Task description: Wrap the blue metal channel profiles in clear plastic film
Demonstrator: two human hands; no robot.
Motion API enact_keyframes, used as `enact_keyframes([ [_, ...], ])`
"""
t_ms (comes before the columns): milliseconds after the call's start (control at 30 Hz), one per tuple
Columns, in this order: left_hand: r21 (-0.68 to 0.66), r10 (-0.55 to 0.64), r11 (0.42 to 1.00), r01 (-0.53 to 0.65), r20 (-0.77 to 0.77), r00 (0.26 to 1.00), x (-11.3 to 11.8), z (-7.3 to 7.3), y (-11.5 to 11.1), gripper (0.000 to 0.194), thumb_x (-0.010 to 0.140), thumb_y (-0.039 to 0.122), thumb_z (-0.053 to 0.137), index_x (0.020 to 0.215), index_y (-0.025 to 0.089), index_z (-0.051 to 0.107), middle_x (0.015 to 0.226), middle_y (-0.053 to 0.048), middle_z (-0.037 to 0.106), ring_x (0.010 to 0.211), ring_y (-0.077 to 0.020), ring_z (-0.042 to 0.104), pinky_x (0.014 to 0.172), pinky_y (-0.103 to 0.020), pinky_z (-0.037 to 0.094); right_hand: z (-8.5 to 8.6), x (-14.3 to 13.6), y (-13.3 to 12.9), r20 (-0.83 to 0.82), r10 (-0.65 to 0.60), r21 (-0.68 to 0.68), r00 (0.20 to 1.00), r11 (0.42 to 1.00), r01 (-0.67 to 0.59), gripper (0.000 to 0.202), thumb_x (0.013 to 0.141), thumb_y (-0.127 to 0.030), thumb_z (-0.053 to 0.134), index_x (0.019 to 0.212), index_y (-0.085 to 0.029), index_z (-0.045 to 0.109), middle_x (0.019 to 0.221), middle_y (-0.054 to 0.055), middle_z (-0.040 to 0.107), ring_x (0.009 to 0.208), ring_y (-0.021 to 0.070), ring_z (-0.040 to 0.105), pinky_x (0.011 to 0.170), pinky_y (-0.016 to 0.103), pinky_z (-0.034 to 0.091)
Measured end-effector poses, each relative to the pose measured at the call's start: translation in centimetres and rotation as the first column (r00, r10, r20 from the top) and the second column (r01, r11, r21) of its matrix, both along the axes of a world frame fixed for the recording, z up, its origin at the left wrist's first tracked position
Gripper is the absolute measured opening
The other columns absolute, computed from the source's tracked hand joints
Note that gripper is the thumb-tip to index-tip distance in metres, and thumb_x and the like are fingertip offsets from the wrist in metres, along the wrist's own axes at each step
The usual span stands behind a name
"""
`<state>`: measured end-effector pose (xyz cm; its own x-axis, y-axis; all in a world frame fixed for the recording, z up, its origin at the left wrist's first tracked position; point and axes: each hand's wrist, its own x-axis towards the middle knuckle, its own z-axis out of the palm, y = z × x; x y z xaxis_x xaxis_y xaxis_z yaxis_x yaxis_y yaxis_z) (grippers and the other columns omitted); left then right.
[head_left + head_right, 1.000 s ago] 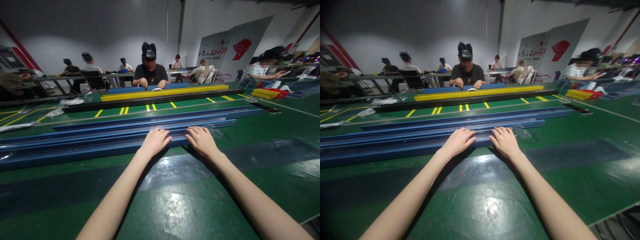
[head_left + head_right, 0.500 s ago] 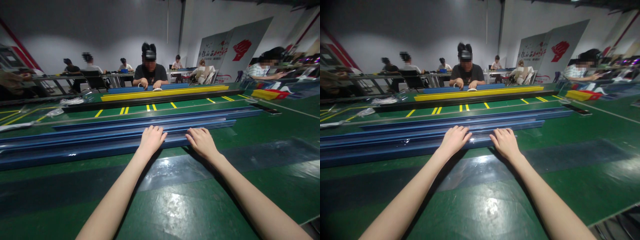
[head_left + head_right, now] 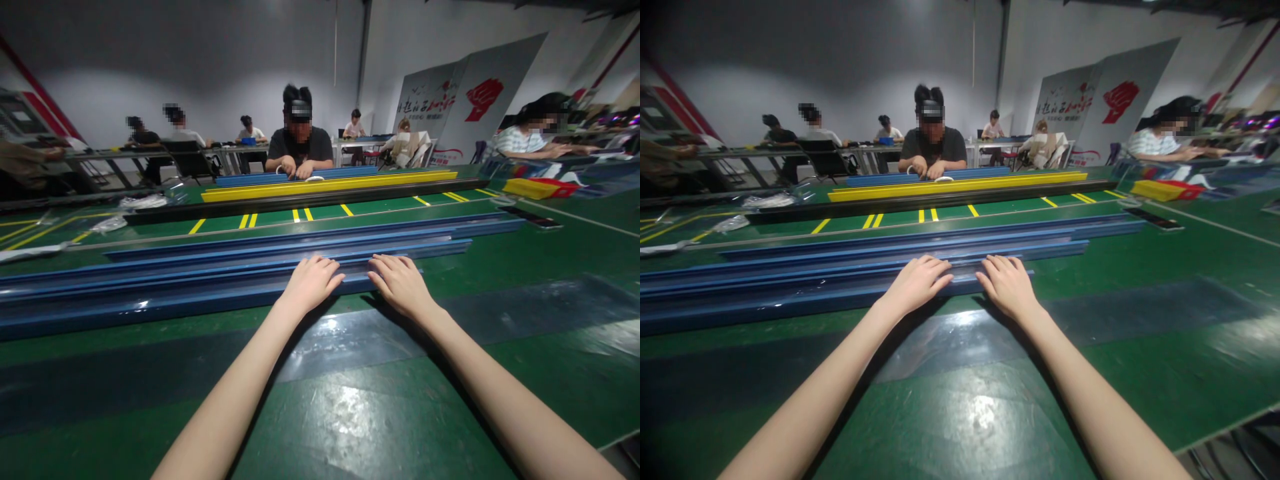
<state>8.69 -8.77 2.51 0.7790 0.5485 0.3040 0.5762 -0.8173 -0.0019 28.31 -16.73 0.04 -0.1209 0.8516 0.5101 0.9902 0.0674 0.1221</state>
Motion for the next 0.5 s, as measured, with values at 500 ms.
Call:
enact_keyframes([
  [500, 0.054, 0.139, 0.989, -0.139, -0.008, 0.990, -0.7, 1.2, 0.1, 0.035, 0.091, 0.037, 0.032, 0.096, 0.017, 0.061, 0.100, -0.009, 0.063, 0.096, -0.0211, 0.052, 0.082, -0.033, 0.039, -0.2, 0.2, 0.0, -0.019, -0.134, 0.032, 0.991, 0.990, 0.134, 0.040, 0.092, -0.038, 0.026, 0.098, -0.016, 0.059, 0.105, 0.010, 0.063, 0.099, 0.0200, 0.053, 0.087, 0.034, 0.025],
])
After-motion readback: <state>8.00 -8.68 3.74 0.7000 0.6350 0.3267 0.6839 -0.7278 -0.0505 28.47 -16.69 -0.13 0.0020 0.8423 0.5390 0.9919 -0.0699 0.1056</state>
